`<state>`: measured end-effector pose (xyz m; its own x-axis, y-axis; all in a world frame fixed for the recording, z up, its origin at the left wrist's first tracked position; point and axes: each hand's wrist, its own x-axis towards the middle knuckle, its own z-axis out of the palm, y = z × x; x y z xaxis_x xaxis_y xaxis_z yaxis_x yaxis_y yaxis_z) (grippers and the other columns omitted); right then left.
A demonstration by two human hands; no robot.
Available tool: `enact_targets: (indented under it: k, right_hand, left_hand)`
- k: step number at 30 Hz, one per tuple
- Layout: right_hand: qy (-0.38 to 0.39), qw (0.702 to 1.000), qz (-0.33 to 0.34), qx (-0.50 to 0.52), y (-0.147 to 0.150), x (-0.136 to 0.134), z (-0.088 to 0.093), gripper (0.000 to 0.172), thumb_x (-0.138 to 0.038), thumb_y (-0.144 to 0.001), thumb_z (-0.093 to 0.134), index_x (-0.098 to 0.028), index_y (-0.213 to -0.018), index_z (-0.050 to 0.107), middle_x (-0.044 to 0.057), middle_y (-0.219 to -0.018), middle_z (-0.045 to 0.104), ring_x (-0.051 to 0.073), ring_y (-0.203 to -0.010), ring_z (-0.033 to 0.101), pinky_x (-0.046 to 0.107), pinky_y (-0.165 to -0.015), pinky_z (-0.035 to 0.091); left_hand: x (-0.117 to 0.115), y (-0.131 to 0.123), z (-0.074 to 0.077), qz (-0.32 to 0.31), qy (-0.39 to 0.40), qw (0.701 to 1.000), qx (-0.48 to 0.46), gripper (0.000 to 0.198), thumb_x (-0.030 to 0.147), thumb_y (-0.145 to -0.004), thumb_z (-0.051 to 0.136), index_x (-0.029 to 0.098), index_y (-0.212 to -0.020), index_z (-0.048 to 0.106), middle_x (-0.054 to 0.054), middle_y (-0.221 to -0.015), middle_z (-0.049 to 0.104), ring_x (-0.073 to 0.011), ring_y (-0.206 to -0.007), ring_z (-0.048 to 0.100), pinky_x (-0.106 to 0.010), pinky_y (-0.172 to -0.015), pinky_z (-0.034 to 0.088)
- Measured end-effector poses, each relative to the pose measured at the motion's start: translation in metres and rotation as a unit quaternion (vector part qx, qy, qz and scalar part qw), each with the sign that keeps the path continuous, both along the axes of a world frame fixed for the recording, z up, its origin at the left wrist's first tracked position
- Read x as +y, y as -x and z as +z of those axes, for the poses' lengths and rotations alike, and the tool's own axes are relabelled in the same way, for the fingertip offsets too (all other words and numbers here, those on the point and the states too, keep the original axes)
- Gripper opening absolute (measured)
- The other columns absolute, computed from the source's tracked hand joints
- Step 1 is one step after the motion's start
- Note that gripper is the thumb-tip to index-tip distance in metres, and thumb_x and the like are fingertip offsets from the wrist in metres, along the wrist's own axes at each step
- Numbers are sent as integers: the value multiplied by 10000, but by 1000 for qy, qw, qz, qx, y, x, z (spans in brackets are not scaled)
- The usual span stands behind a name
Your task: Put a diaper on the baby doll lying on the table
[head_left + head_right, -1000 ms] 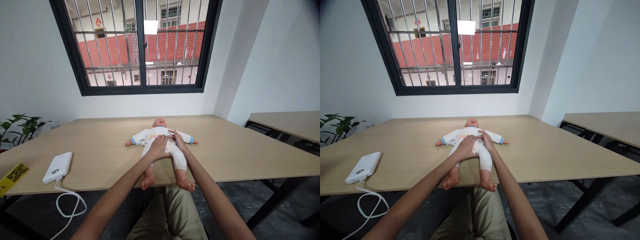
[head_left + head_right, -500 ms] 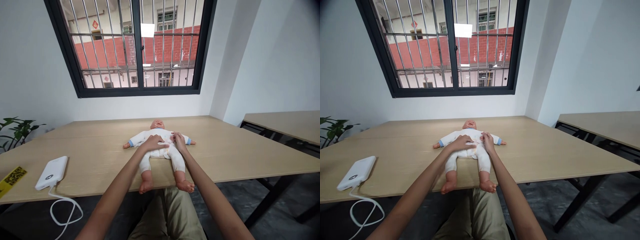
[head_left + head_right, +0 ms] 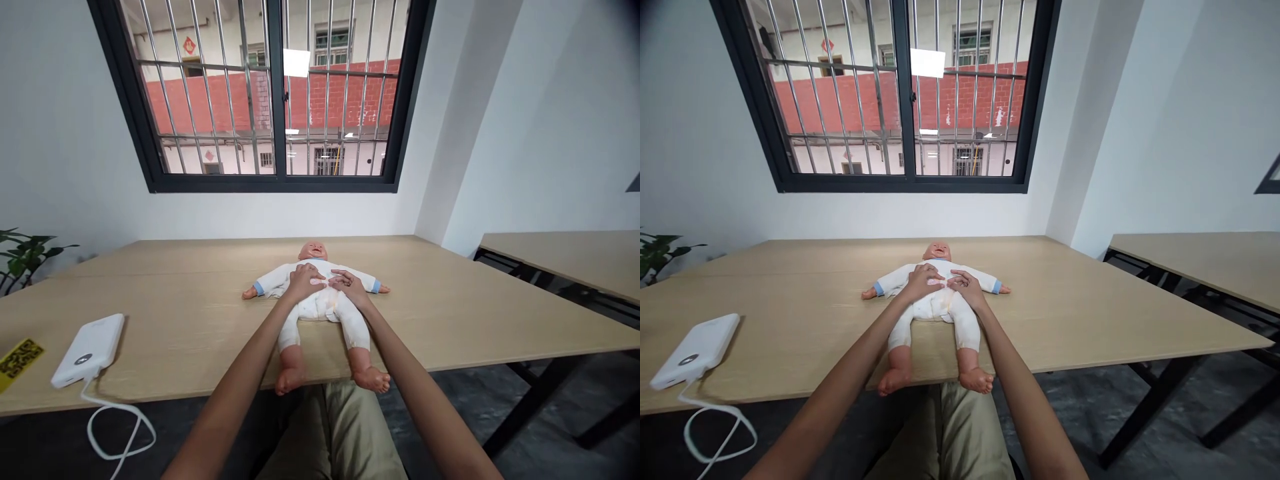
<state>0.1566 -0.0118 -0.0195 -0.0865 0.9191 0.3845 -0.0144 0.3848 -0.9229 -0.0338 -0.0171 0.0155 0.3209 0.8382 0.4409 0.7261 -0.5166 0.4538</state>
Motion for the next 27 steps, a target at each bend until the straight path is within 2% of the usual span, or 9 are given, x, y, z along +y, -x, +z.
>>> enact_targets:
  k: [8,15,19,23,27]
  right_hand:
    - [12,1000,-18,4,0,2,0,435,-276,-572,747,-183,-992,684,37,-811,729,176,-786,655,334,-799,484]
    - [3,999,-36,-1,-1,4,-4,370,-278,-586,723,-185,-941,677,43,-795,729,174,-752,648,320,-751,485]
    - [5,999,-38,25,-2,7,-6,359,-309,-599,710,-186,-935,675,32,-780,716,173,-757,633,296,-721,468]
    - [6,995,-77,69,-3,11,-7,287,-330,-602,666,-191,-853,675,7,-725,667,142,-644,536,268,-618,405]
    - [20,988,-98,114,-3,12,-6,265,-317,-566,623,-193,-796,661,-27,-622,573,119,-558,414,261,-548,321]
  left_hand:
    - [-2,3,-2,18,36,998,-46,199,243,-816,652,279,-987,748,-24,-1203,638,-248,-1235,485,-426,-1054,353]
    - [-1,3,-5,14,8,998,-55,146,188,-786,654,257,-866,755,-27,-1154,676,-263,-1187,530,-432,-1017,386]
    - [2,5,-9,8,-10,999,-42,141,207,-807,641,254,-877,754,-28,-1153,675,-255,-1178,539,-420,-1000,404]
    - [5,7,-11,-14,-27,998,-56,92,214,-815,640,228,-832,730,-30,-1110,683,-222,-1149,555,-376,-1025,397]
    - [3,7,-9,-10,-22,998,-55,84,217,-819,623,230,-824,706,-28,-1117,672,-230,-1154,543,-389,-1032,390]
